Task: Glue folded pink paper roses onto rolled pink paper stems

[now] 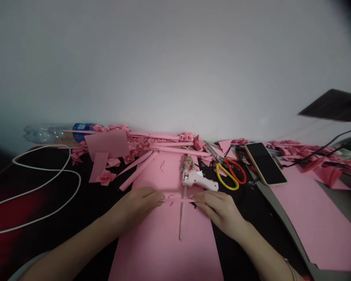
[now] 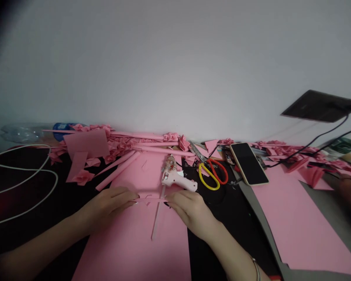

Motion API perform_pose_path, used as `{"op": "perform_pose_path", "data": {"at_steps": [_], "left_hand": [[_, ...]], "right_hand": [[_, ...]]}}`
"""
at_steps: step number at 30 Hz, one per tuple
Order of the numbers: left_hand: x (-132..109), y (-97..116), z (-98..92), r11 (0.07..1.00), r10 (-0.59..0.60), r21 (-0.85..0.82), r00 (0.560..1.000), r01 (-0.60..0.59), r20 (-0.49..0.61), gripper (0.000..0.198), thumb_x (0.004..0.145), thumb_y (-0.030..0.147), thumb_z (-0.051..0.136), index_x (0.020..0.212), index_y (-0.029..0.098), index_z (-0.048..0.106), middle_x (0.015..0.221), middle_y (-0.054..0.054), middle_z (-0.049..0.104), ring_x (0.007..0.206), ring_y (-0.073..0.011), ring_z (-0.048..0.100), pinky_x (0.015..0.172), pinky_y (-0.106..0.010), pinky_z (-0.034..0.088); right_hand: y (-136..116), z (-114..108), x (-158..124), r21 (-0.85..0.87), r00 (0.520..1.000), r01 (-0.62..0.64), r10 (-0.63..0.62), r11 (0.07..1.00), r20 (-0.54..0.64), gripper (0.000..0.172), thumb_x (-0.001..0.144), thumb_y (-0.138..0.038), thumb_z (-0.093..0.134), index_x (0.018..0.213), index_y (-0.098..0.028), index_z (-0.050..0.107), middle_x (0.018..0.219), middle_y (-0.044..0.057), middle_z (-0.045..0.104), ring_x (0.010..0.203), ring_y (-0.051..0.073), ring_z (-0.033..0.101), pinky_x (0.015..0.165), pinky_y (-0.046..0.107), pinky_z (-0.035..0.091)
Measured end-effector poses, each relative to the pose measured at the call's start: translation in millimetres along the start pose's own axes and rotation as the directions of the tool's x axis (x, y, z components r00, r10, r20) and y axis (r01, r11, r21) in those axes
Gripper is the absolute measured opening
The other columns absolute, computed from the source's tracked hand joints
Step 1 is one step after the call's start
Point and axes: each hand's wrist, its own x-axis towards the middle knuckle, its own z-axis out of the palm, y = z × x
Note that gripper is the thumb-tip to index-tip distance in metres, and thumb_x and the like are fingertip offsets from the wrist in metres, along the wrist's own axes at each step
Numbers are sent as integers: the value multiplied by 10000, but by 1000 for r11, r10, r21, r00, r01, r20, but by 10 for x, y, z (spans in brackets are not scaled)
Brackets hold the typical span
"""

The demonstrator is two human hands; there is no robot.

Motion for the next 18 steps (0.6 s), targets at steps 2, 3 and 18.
{"op": "perform_pose_path", "data": {"at_steps": [2,3,18], "left_hand": [[21,15,6,992,-113,-60,994,113,7,175,913,261,483,924,205,648,838,-43,661,770,-165,622,691,-274,501],[35,20,10,974,-195,-119,981,192,-14,148,899,267,511,964,217,634,893,-41,658,803,-168,623,719,-286,506],[148,298,207,385,-521,-779,813,495,259,258,879,387,512,1027,180,554,860,-38,656,814,-172,658,783,-361,552]], "right_hand": [[-13,16,3,2,998,-35,35,999,-55,103,879,-118,556,927,-175,626,827,58,716,736,147,680,675,220,541],[-19,29,-1,-2,995,-53,52,999,-90,92,869,-115,570,910,-178,624,824,54,718,731,143,681,676,215,542],[-246,336,25,-68,991,-134,135,989,1,146,910,-178,450,948,-182,592,673,33,616,559,159,551,527,278,456]]}}
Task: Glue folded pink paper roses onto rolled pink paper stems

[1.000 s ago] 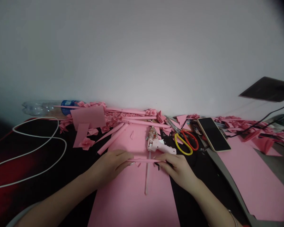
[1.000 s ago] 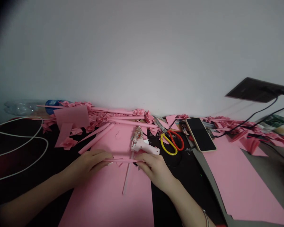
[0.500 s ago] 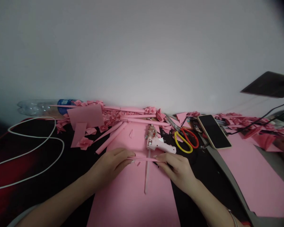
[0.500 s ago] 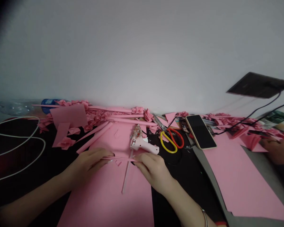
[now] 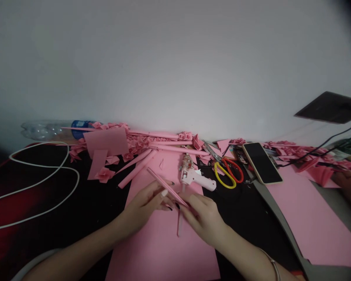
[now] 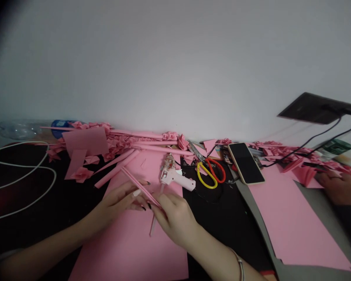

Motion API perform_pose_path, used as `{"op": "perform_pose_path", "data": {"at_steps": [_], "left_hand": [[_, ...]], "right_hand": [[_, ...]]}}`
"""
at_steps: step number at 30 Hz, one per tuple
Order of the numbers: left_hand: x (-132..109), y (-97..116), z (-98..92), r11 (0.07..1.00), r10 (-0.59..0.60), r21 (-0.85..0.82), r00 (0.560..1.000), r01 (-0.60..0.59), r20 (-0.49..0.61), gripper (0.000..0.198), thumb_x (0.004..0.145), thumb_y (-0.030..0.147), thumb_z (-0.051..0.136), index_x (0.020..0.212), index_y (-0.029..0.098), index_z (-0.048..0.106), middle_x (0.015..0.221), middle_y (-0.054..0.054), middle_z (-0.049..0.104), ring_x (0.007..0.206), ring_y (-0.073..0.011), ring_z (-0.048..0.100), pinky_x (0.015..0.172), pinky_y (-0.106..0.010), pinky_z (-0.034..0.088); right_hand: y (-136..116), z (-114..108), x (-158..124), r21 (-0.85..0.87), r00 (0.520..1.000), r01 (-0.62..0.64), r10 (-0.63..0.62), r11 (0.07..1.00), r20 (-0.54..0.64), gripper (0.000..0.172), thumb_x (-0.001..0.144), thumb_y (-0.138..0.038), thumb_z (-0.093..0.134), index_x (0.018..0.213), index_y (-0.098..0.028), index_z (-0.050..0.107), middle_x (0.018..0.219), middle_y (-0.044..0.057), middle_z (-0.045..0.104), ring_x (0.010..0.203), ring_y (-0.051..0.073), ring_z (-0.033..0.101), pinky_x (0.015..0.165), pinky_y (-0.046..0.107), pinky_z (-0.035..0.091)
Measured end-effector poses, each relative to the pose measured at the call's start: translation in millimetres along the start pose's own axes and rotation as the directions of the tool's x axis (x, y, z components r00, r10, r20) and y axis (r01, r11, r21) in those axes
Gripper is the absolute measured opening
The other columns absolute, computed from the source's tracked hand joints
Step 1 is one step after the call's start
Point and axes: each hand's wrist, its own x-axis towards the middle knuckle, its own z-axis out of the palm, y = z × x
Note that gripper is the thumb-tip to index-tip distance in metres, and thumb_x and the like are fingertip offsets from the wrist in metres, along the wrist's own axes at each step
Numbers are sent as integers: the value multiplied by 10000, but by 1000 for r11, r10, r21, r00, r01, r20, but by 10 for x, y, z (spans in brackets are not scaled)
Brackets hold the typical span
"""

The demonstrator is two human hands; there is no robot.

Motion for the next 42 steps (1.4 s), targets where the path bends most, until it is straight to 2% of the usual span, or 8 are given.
{"op": "perform_pose_path", "data": {"at_steps": [2,7,14,20,24,30,36,42], "left_hand": [[-15,26,1,1000,2,9,1000,-2,17,235,869,370,510,992,175,561,821,-34,655,765,-168,658,762,-360,558],[-51,57,13,998,-56,-13,998,56,24,310,860,349,503,1113,172,531,811,-34,665,768,-183,672,742,-355,562],[-50,41,26,997,-78,-10,993,78,-85,437,877,310,477,1283,154,436,889,-51,657,749,-173,657,725,-365,568],[-21,50,-18,992,-111,-58,994,112,7,615,894,325,480,1439,202,224,742,0,641,688,-162,652,688,-343,560],[30,-4,-118,988,-148,-34,984,152,101,560,907,381,455,1413,222,274,680,21,632,620,-171,647,531,-273,533],[151,34,-237,967,-246,-34,961,252,123,468,841,447,528,1227,187,476,666,-37,676,610,-204,675,495,-277,532],[150,207,-209,979,-164,123,986,161,9,264,893,288,396,1088,156,513,603,-9,675,570,-183,676,541,-272,517],[168,131,-161,965,-63,253,998,62,-4,145,883,240,403,1012,198,452,566,26,642,509,-175,657,513,-289,544]], "right_hand": [[-18,3,-4,26,1000,-5,5,1000,20,188,920,-172,424,1021,-181,582,705,50,636,583,173,576,547,295,472],[-52,55,-22,17,1000,-2,1,1000,9,239,921,-165,435,1116,-169,574,715,60,650,596,176,601,566,301,501],[-62,100,-15,0,999,17,-17,1000,41,306,941,-207,432,1214,-123,541,803,84,682,678,181,634,641,312,539],[-67,64,130,119,987,-110,94,987,133,222,924,-165,411,1059,-170,588,772,45,656,642,145,601,621,264,483],[-64,62,305,211,955,-236,187,949,230,150,877,-115,427,943,-175,547,620,-29,568,514,104,513,518,213,392],[-34,109,531,285,929,-305,218,909,297,121,852,-97,414,858,-186,496,584,-52,534,489,93,475,486,201,332],[-51,186,606,230,927,-326,261,917,271,81,864,-149,415,892,-178,485,586,-34,519,490,105,470,475,212,306],[-30,268,576,216,902,-388,321,896,288,51,839,-133,444,841,-181,459,582,-33,497,487,106,449,472,214,286]]}}
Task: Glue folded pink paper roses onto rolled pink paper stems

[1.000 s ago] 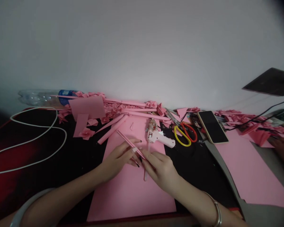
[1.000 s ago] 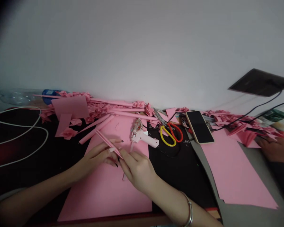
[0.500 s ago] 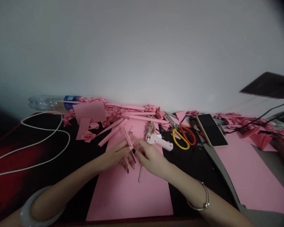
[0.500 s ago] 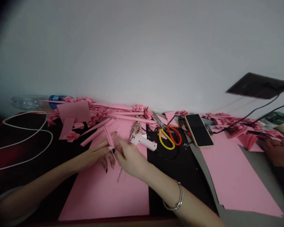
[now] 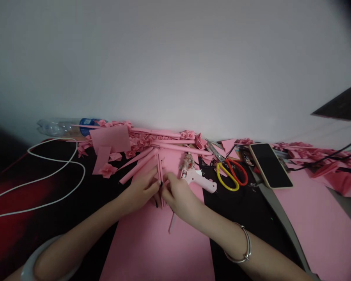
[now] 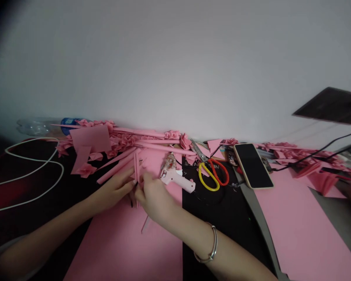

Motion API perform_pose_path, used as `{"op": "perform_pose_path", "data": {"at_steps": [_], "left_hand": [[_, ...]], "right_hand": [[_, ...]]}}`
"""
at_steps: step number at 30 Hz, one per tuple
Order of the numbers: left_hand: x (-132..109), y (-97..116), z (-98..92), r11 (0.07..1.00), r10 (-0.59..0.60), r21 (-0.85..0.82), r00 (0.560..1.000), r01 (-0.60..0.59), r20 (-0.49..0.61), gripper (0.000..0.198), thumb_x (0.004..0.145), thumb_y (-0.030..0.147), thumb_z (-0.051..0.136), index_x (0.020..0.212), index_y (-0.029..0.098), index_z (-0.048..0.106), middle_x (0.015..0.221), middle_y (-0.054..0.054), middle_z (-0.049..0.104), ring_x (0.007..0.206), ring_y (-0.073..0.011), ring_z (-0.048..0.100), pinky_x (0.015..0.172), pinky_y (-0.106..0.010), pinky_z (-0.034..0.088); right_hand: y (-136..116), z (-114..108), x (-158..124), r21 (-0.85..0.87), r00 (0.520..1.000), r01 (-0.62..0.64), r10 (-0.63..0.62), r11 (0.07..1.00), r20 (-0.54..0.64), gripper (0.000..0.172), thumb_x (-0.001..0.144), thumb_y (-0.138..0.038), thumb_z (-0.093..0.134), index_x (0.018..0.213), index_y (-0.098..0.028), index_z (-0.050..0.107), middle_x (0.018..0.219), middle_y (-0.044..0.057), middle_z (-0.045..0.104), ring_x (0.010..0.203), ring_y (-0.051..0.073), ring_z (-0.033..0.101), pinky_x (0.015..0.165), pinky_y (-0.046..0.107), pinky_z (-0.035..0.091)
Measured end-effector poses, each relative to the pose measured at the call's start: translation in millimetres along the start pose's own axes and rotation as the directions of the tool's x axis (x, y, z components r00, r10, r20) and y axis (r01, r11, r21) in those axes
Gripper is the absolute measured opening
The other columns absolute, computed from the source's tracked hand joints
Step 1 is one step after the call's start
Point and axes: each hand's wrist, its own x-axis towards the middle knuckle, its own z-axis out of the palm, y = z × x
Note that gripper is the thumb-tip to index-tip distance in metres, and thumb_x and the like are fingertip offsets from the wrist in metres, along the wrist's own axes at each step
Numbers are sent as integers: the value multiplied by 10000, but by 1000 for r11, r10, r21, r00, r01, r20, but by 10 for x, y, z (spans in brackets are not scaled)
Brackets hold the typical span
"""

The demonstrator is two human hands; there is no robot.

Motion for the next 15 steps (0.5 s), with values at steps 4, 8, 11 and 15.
{"op": "perform_pose_path", "data": {"at_steps": [4,8,11,15], "left_hand": [[-4,-19,69,998,9,60,998,-6,-62,199,852,200,423,1049,189,438,529,55,601,450,-154,628,456,-262,535],[-6,-32,100,993,37,117,994,-24,-108,283,832,159,428,1111,182,469,520,74,581,395,-126,599,403,-222,509],[-2,-44,108,995,37,101,992,-25,-121,278,847,175,419,1120,172,467,520,74,576,391,-125,596,395,-225,512],[0,-24,120,999,20,48,986,-12,-165,175,861,195,409,1033,187,442,522,75,577,393,-133,602,390,-231,510]], "right_hand": [[41,46,2,-12,1000,-8,7,1000,-20,61,821,-126,453,825,-184,468,599,-29,494,503,109,448,471,215,274],[56,59,1,22,1000,15,-15,1000,-2,219,805,-97,437,1005,-167,495,597,-33,502,487,114,454,451,211,272],[54,46,2,28,1000,25,-24,999,-4,195,817,-106,428,987,-170,499,581,-41,485,465,107,440,442,210,271],[46,18,18,34,998,62,-63,997,19,125,820,-96,414,876,-186,481,589,-36,510,474,99,456,454,204,291]]}}
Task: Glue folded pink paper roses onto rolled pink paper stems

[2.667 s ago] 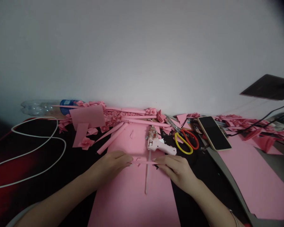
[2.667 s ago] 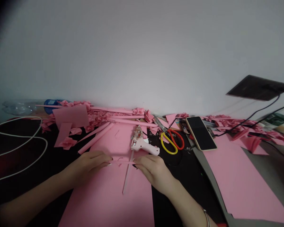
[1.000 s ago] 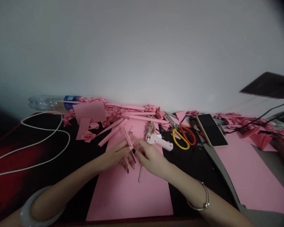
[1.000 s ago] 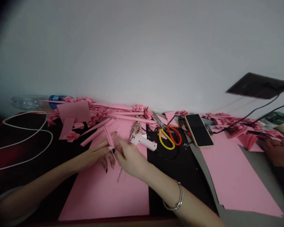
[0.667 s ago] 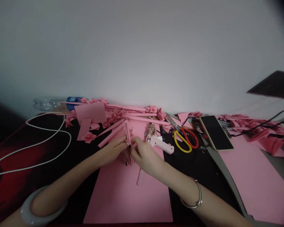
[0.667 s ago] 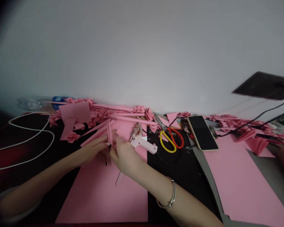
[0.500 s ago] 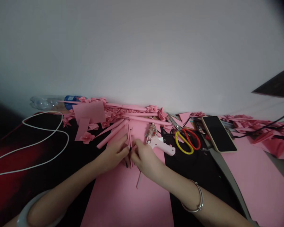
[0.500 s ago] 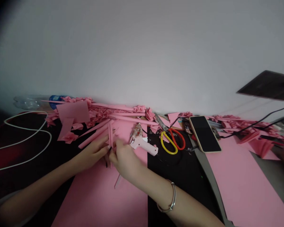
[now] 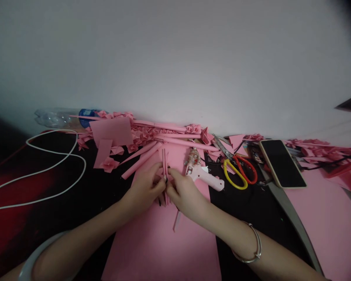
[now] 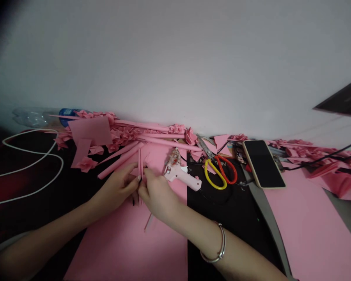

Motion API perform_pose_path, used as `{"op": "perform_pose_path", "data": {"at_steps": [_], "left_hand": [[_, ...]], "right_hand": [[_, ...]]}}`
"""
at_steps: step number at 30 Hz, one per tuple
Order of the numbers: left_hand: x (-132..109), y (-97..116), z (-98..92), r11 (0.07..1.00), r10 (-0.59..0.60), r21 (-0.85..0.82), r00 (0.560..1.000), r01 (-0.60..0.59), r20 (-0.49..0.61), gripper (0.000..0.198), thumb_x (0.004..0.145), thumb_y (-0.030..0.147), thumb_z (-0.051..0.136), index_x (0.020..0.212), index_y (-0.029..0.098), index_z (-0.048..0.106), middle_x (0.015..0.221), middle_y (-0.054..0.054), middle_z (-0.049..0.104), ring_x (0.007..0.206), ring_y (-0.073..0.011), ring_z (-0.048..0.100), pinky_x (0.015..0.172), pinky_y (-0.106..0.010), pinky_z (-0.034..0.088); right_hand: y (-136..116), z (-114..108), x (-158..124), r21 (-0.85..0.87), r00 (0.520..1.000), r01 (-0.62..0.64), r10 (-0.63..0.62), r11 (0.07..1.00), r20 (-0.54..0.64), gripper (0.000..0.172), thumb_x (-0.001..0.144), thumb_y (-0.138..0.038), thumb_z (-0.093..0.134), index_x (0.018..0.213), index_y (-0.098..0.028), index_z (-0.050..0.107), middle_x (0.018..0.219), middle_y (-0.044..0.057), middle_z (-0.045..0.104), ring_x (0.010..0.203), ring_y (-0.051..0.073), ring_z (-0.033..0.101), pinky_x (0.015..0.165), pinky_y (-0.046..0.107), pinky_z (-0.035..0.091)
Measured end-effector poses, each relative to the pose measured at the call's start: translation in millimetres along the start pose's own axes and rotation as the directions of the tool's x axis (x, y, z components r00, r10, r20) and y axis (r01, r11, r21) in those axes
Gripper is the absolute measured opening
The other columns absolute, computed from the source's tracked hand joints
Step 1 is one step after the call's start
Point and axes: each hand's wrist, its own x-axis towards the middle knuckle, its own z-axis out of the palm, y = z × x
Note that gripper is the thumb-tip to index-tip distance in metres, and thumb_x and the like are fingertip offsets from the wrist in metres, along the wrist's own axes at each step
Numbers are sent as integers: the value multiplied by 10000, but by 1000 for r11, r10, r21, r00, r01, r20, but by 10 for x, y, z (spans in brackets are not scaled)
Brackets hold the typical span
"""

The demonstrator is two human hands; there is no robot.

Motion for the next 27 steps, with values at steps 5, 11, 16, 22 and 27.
{"op": "perform_pose_path", "data": {"at_steps": [5,11,16,22,27], "left_hand": [[5,33,16,994,82,80,993,-75,-84,81,813,126,420,789,195,453,568,73,552,405,-110,602,374,-197,473],[3,25,19,983,135,139,987,-122,-91,141,808,106,406,710,192,458,512,80,515,402,-94,568,396,-187,459],[-8,17,19,988,116,118,988,-105,-97,129,798,108,409,741,183,499,518,72,534,406,-101,565,403,-197,467],[8,8,3,986,136,107,987,-126,-89,138,801,118,414,755,174,532,569,56,555,415,-96,578,407,-194,483],[5,-9,-29,976,175,155,976,-154,-132,140,769,101,437,734,161,559,714,33,522,439,-77,586,396,-187,490]], "right_hand": [[-13,-1,6,-17,1000,-15,15,1000,21,118,828,-97,405,888,-184,458,611,-20,538,494,114,485,458,210,303],[-5,30,-7,4,1000,-14,14,1000,0,167,794,-57,418,902,-176,465,603,-40,479,485,106,441,464,215,292],[6,31,0,54,1000,8,-7,999,-7,201,800,-54,414,955,-159,488,616,-39,488,499,104,452,483,216,315],[-1,27,-12,78,1000,14,-12,997,-21,255,778,-30,410,981,-144,513,590,-44,488,483,100,450,473,212,320],[1,6,0,98,1000,3,0,995,-24,228,756,-45,412,899,-171,536,536,-63,475,432,85,446,433,197,308]]}}
